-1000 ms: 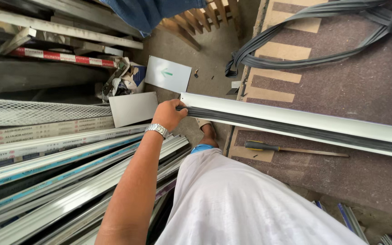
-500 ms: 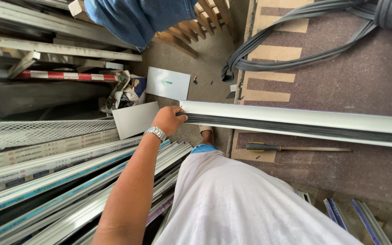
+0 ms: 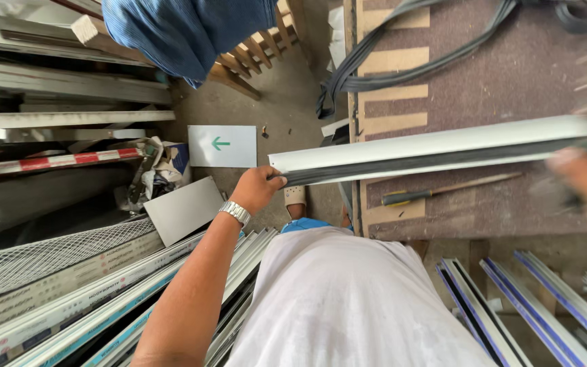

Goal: The person uses a screwdriver to press a black rubber seal into the groove of a long white aluminum profile. They work along the length of the profile, repositioning it on the workbench as needed to continue seating the seal.

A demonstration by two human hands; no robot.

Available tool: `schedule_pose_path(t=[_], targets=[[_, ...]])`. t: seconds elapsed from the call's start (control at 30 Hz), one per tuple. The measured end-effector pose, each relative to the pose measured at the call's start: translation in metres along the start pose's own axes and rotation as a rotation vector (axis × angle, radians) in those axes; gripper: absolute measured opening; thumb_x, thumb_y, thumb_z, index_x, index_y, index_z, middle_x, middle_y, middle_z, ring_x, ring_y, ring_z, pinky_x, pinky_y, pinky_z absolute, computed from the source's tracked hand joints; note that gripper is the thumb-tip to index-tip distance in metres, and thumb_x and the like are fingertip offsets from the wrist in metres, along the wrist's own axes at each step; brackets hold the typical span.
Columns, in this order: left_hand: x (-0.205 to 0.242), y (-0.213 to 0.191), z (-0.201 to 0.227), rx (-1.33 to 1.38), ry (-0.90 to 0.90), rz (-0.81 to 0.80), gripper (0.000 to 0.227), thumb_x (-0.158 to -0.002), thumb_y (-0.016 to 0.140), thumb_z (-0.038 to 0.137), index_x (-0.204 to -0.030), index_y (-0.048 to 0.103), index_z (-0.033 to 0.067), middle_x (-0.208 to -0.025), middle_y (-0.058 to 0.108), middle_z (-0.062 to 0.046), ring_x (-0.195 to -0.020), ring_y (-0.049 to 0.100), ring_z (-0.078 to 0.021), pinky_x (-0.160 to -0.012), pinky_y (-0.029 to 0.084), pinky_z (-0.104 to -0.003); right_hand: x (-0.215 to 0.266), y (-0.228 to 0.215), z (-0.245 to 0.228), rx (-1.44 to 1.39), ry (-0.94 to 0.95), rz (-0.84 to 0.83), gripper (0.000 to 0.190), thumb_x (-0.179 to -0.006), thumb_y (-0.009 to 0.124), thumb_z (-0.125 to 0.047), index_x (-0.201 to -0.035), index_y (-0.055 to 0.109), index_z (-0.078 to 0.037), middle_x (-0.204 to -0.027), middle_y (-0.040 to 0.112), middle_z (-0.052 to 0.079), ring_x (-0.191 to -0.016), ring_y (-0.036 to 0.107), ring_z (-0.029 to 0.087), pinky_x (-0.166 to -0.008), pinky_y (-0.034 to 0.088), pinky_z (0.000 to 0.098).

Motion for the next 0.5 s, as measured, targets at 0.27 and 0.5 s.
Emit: schedule_pose_path(t=[0.27, 0.5], targets=[[-0.006, -0.006, 0.006, -0.017, 0.127, -0.026, 0.037, -0.088, 0.069, 0.036, -0.108, 0.074, 0.0053, -0.083, 0.073, -0.019, -0.076, 0.072, -0.0323, -0.075, 0.054, -0.042, 0.109, 0.253, -0.037, -0.251, 0.185, -0.499, 0.078, -0.081, 0.072, -0.031, -0.151, 0.043, -0.011, -0.148, 0.055, 0.017, -0.139, 0.050, 0.030, -0.113, 0.037, 0.0456], [0.007, -0.004, 0.010, 0.036, 0.174, 0.020, 0.034, -0.090, 0.069, 0.033, -0.107, 0.074, 0.0044, -0.083, 0.074, -0.019, -0.074, 0.072, -0.0312, -0.073, 0.054, -0.041, 0.159, 0.324, -0.023, -0.210, 0.488, -0.611, 0.075, -0.079, 0.069, -0.038, -0.147, 0.050, -0.013, -0.135, 0.067, 0.015, -0.125, 0.063, 0.027, -0.105, 0.046, 0.0371]])
Point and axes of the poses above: each hand's wrist, its own x-axis away from the middle knuckle, its own y-axis out of the palm, z = x × y, the point moved 10 cm from there along -x, towards the middle knuckle
